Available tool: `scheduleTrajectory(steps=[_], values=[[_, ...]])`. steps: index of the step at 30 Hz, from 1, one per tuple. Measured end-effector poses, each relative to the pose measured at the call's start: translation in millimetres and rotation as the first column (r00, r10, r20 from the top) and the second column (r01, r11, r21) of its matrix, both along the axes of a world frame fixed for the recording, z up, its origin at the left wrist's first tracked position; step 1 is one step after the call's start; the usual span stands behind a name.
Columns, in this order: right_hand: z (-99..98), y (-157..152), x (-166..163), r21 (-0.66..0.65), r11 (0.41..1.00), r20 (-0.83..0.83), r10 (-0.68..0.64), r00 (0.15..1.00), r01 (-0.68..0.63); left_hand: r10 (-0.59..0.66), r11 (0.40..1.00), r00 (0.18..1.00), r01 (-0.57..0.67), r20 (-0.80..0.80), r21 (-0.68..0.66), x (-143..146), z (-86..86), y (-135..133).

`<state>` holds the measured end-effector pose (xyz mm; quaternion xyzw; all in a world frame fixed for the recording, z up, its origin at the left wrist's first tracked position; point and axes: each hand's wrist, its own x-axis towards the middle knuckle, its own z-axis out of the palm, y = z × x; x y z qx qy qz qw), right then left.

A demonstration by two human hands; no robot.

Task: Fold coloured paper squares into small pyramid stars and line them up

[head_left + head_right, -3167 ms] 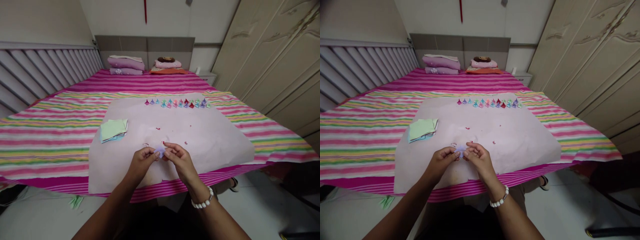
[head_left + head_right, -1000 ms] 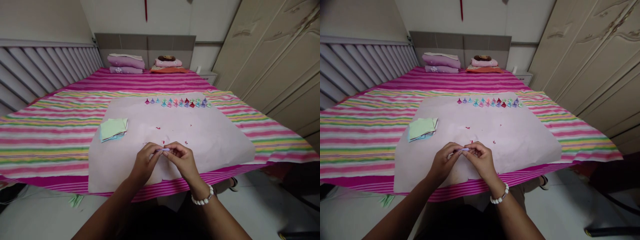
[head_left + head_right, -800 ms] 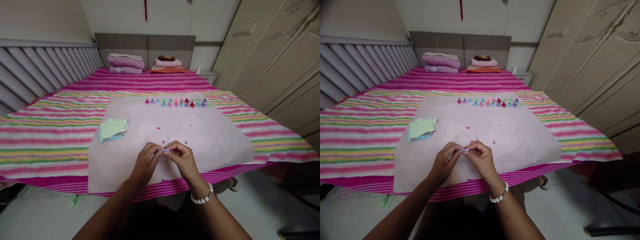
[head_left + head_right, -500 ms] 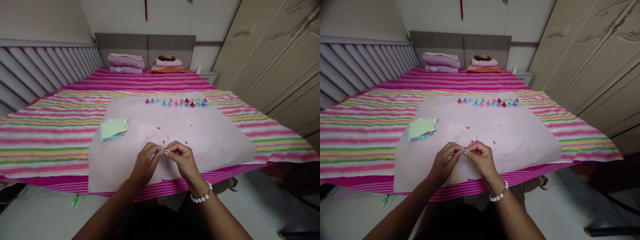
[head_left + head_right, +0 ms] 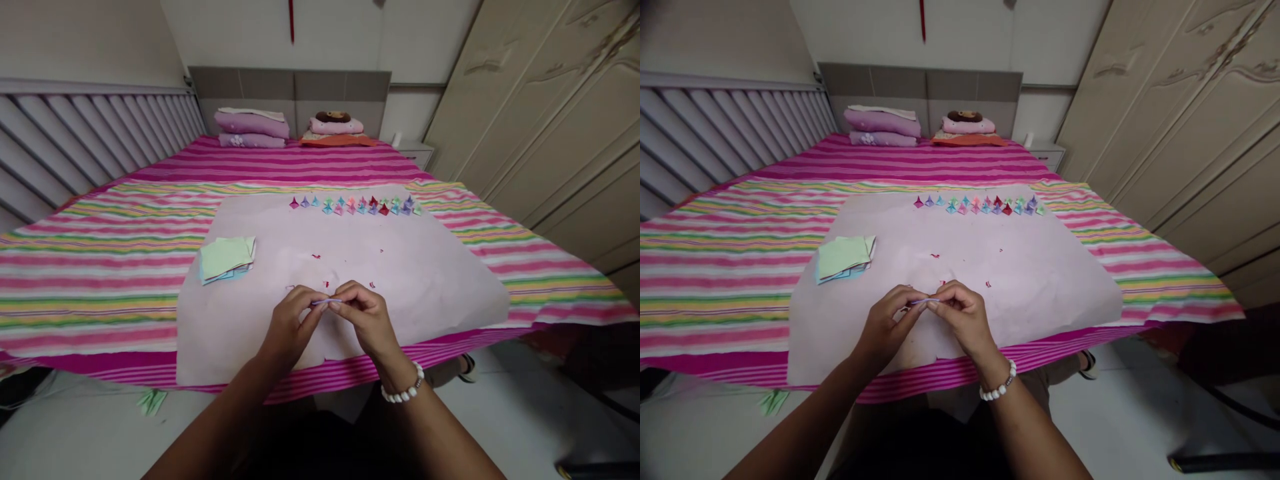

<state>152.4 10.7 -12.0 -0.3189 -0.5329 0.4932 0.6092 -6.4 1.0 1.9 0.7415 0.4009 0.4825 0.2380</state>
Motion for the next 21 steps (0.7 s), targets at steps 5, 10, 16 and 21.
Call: scheduleTrajectory(steps=[5, 10, 16, 21], values=[[-4.6, 3, 0, -0.016, 1.0, -0.034, -0.01, 0.999, 0.009, -0.016, 0.991, 0.995, 0.029, 0.096, -0.134, -4, 0.9, 5], [-7.7, 3, -1, -0.066, 0.997, -0.064, 0.038, 0.997, -0.042, 0.002, 0.992, 0.996, 0.008, 0.086, -0.124, -10, 2.5, 7], [-2.9, 2, 0, -0.11, 0.99, -0.018, 0.088, 0.996, -0.089, -0.012, 0.998, 0.999, 0.014, 0.032, -0.054, -10, 4.9, 3], [-2.5, 3, -2, -0.122, 0.992, 0.046, 0.027, 0.999, -0.021, 0.047, 0.974, 0.987, -0.012, 0.151, -0.227, -2, -1.9, 3]])
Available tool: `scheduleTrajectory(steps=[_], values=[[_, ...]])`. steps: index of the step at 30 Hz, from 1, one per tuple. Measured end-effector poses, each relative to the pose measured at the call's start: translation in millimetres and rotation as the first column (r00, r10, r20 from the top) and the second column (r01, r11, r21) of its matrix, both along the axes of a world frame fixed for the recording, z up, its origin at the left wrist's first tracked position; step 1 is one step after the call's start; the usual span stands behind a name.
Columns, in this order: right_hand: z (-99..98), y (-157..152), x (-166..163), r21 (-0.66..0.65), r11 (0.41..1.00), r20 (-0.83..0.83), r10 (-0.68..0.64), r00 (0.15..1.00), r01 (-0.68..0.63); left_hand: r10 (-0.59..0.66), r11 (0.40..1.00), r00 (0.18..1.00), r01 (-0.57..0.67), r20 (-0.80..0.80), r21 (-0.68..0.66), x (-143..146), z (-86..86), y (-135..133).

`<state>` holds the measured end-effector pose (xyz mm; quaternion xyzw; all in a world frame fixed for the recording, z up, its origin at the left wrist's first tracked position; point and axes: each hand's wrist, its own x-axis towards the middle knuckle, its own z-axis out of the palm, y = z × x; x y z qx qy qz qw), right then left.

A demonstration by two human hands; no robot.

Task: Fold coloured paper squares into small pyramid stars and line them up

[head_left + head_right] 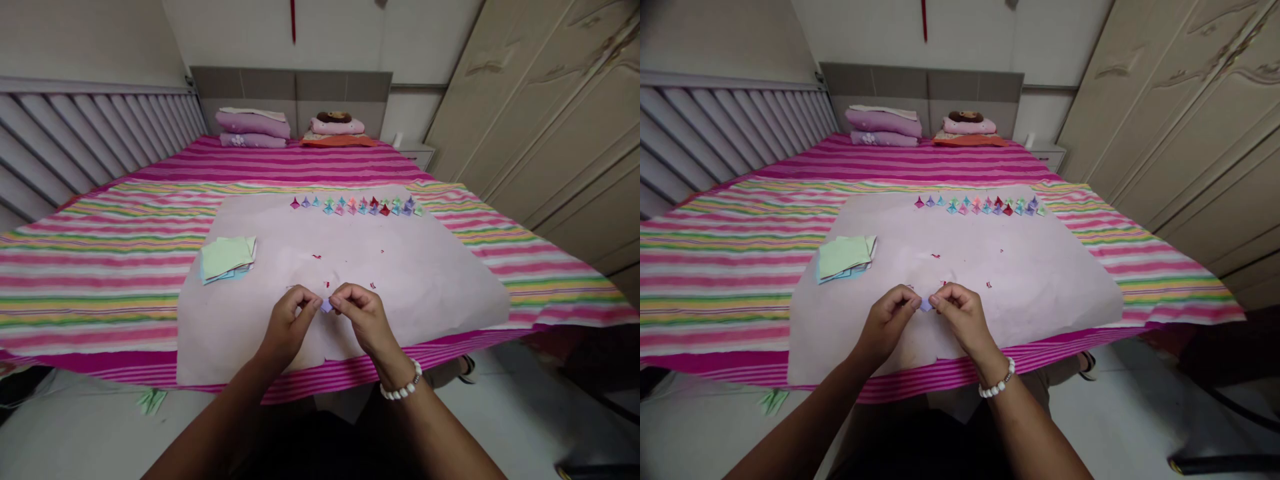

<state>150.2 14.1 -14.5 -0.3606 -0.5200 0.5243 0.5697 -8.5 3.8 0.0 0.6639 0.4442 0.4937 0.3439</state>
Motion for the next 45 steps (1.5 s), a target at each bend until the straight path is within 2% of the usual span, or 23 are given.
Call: scheduleTrajectory(steps=[3, 5, 12, 17, 20, 24, 27, 30, 33, 35, 40, 43, 45], values=[[-1.0, 0, -1, -0.027, 0.999, -0.006, -0.042, 0.999, 0.041, 0.029, 0.981, 0.994, -0.009, 0.104, -0.193, 1, -4.2, 3], [-1.5, 0, -2, -0.046, 0.998, -0.007, -0.051, 0.999, 0.051, 0.024, 0.967, 0.992, 0.009, 0.127, -0.254, 1, -5.2, 5], [0.1, -1, 2, -0.07, 0.992, 0.146, 0.118, 0.982, -0.109, -0.039, 0.969, 0.998, 0.049, 0.045, -0.244, 0, -3.7, 5], [-3.6, -1, 0, -0.06, 0.995, 0.169, 0.09, 0.981, -0.081, -0.055, 0.949, 0.996, 0.072, 0.064, -0.306, 3, -7.8, 6], [-9.8, 0, -5, -0.114, 0.993, 0.105, 0.052, 0.993, -0.04, 0.01, 0.932, 0.988, 0.048, 0.157, -0.359, 6, -12.8, 8], [-16.1, 4, -10, -0.276, 0.961, -0.054, -0.018, 0.998, 0.003, 0.066, 0.903, 0.972, 0.039, 0.227, -0.428, 8, -20.5, 13], [-18.1, 7, -7, -0.389, 0.92, -0.135, -0.013, 0.991, -0.041, 0.052, 0.941, 0.987, 0.002, 0.151, -0.337, 3, -23.4, 14], [-19.7, 11, -2, -0.451, 0.888, -0.202, -0.011, 0.979, -0.083, 0.047, 0.997, 0.998, -0.044, 0.048, -0.059, -4, -22.8, 14], [-21.1, 14, -1, -0.476, 0.872, -0.225, 0.01, 0.974, -0.119, -0.052, 0.989, 0.995, 0.063, -0.087, 0.132, -9, -21.2, 15], [-21.7, 16, -3, -0.49, 0.861, -0.226, 0.029, 0.974, -0.139, -0.096, 0.98, 0.983, 0.121, -0.156, 0.16, -11, -20.8, 18], [-25.2, 26, -5, -0.482, 0.862, -0.137, 0.104, 0.985, -0.158, -0.121, 0.972, 0.959, 0.166, -0.257, 0.163, -15, -23.0, 32], [-31.4, 37, -6, -0.469, 0.872, -0.077, 0.122, 0.99, -0.144, -0.145, 0.969, 0.95, 0.193, -0.275, 0.154, -17, -27.5, 43], [-36.9, 46, -7, -0.44, 0.891, -0.021, 0.112, 0.994, -0.109, -0.124, 0.973, 0.958, 0.169, -0.259, 0.159, -18, -32.6, 52]])
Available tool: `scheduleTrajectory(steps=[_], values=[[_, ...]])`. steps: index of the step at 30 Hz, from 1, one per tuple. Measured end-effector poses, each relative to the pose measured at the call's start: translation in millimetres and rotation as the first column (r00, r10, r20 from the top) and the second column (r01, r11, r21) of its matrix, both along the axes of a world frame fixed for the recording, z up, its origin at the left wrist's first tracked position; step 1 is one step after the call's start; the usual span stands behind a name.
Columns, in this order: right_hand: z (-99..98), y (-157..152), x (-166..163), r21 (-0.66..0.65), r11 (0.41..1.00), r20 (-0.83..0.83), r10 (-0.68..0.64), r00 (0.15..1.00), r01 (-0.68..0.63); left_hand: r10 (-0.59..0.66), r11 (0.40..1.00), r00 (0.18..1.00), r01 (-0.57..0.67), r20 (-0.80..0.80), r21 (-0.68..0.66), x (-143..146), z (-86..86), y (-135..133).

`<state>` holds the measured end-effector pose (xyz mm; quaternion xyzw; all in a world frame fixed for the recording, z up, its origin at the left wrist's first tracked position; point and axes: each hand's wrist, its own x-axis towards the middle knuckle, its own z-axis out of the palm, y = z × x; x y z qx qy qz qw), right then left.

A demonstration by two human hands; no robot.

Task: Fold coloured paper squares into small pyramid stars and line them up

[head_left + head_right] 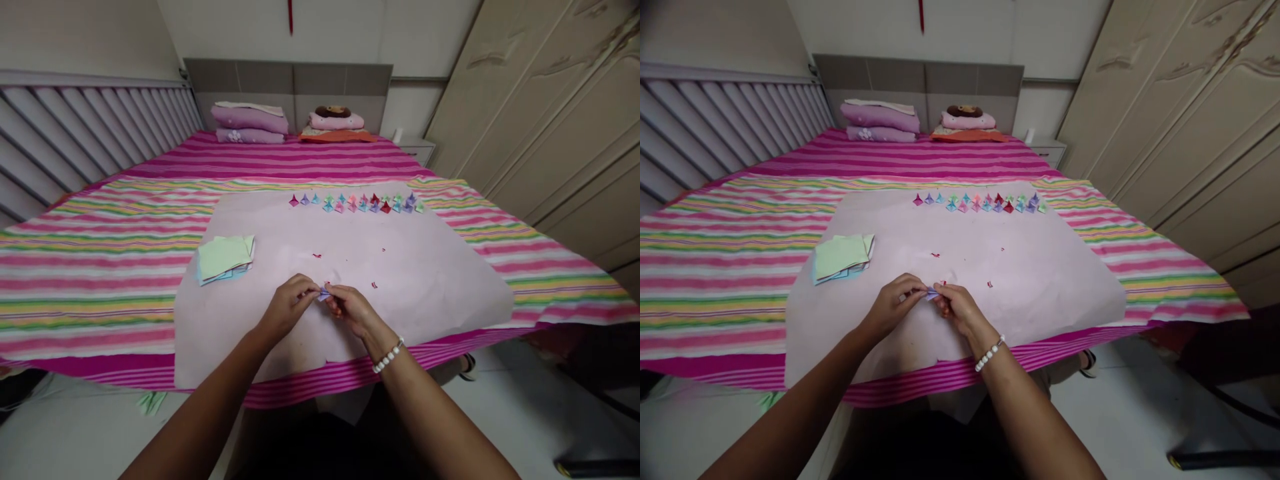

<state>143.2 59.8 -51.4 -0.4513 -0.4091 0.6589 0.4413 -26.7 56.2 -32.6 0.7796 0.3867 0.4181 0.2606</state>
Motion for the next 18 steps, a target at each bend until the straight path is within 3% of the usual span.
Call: scheduleTrajectory(steps=[6, 11, 18], values=[[-14.0, 25, -7, 0.245, 0.957, 0.126, -0.192, 0.973, 0.157, 0.154, 0.987, 0.988, -0.153, 0.021, -0.042, -9, -22.1, 29], [-26.6, 44, -18, 0.559, 0.828, 0.267, -0.227, 0.937, 0.042, 0.191, 0.981, 0.982, -0.19, 0.017, -0.044, -15, -38.8, 49], [-44.6, 70, -30, 0.602, 0.798, 0.318, -0.255, 0.913, 0.013, 0.217, 0.975, 0.976, -0.216, 0.028, -0.051, -13, -59.2, 68]])
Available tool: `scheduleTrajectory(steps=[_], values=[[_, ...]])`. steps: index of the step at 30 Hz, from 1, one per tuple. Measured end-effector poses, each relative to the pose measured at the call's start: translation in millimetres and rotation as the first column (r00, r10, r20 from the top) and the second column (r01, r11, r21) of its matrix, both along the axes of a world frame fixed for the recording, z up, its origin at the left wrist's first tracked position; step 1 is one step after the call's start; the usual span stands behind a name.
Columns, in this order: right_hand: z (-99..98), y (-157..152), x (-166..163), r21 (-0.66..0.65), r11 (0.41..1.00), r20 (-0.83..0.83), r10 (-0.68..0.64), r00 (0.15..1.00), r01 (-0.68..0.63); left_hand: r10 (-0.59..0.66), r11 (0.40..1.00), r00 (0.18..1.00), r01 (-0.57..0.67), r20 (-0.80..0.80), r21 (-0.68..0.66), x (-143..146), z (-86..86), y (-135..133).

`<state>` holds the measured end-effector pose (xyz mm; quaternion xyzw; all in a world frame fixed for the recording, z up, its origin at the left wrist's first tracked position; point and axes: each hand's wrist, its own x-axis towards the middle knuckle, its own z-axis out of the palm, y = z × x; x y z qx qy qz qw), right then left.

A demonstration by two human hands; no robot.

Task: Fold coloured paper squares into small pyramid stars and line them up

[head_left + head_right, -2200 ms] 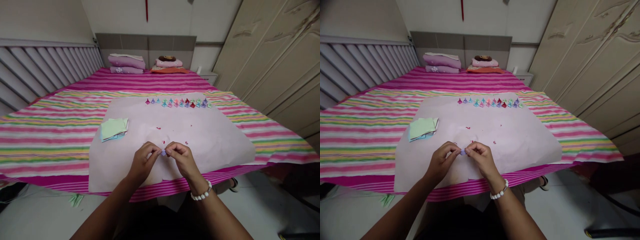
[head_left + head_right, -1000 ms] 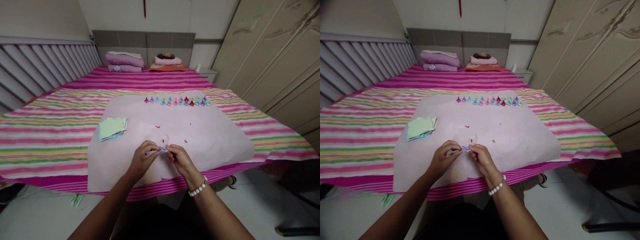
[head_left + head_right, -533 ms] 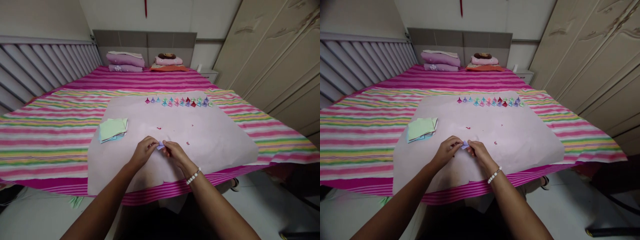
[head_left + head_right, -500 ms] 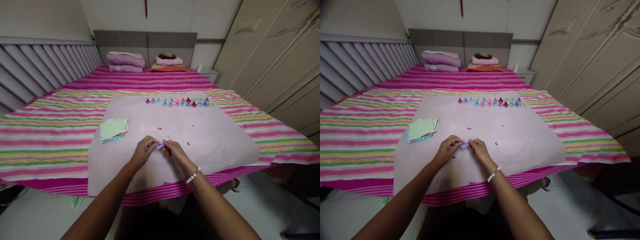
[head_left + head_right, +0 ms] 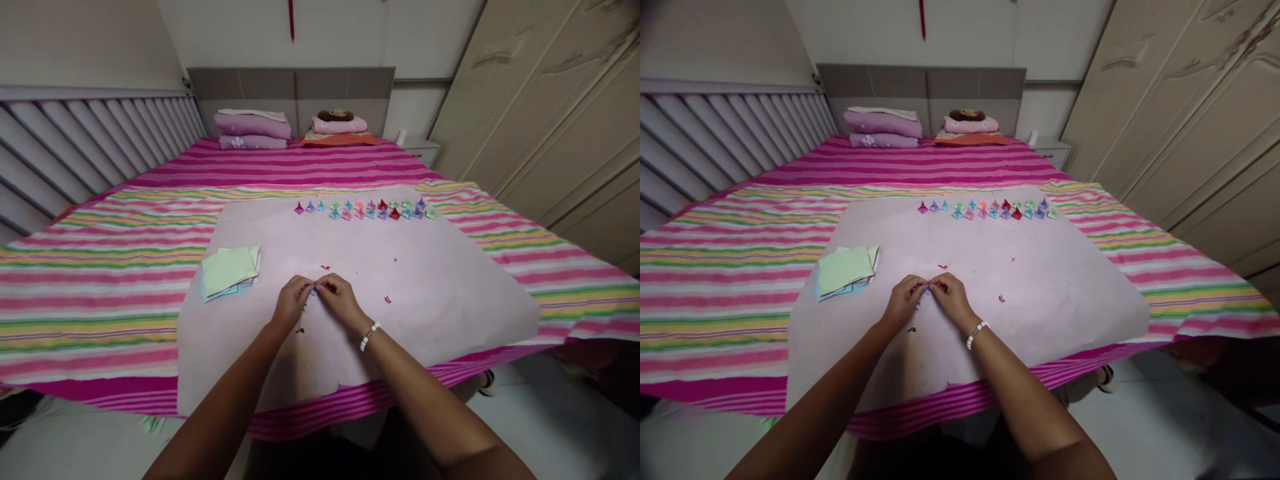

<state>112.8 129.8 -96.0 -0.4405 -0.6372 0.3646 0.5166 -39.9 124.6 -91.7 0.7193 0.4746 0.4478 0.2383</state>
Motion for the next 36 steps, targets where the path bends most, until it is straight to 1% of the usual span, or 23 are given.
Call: scheduleTrajectory(steps=[5, 11, 17, 20, 24, 27, 30, 33, 36], values=[[-7.6, 7, -4, -0.023, 1.0, 0.025, -0.006, 1.0, 0.006, 0.015, 1.0, 1.0, -0.014, 0.024, -0.028, 1, -9.0, 7], [-14.2, 7, -6, -0.074, 0.997, 0.02, -0.003, 1.0, 0.005, 0.018, 0.997, 0.996, -0.011, 0.082, -0.081, 1, -15.0, 6], [-14.5, 3, -4, -0.107, 0.994, -0.036, -0.03, 0.999, 0.026, 0.093, 0.986, 0.979, -0.065, 0.184, -0.152, 1, -17.7, 6], [-14.8, 2, -3, -0.093, 0.995, -0.064, -0.051, 0.997, 0.045, 0.145, 0.976, 0.964, -0.103, 0.224, -0.191, 3, -19.7, 7], [-14.1, 2, -2, -0.022, 0.999, -0.084, -0.046, 0.995, 0.044, 0.201, 0.964, 0.95, -0.148, 0.238, -0.221, 10, -23.4, 7], [-13.6, 3, 0, 0.025, 0.999, -0.09, -0.035, 0.995, 0.037, 0.245, 0.956, 0.942, -0.195, 0.228, -0.22, 16, -25.4, 6], [-14.2, 3, 0, 0.043, 0.998, -0.089, -0.045, 0.995, 0.049, 0.272, 0.952, 0.937, -0.229, 0.22, -0.201, 17, -24.4, 3], [-15.6, 3, 0, 0.055, 0.997, -0.081, -0.054, 0.995, 0.059, 0.256, 0.962, 0.946, -0.228, 0.201, -0.151, 15, -20.4, 1], [-16.4, 2, -1, 0.067, 0.995, -0.071, -0.063, 0.995, 0.067, 0.218, 0.975, 0.962, -0.209, 0.163, -0.072, 14, -17.4, -1]])
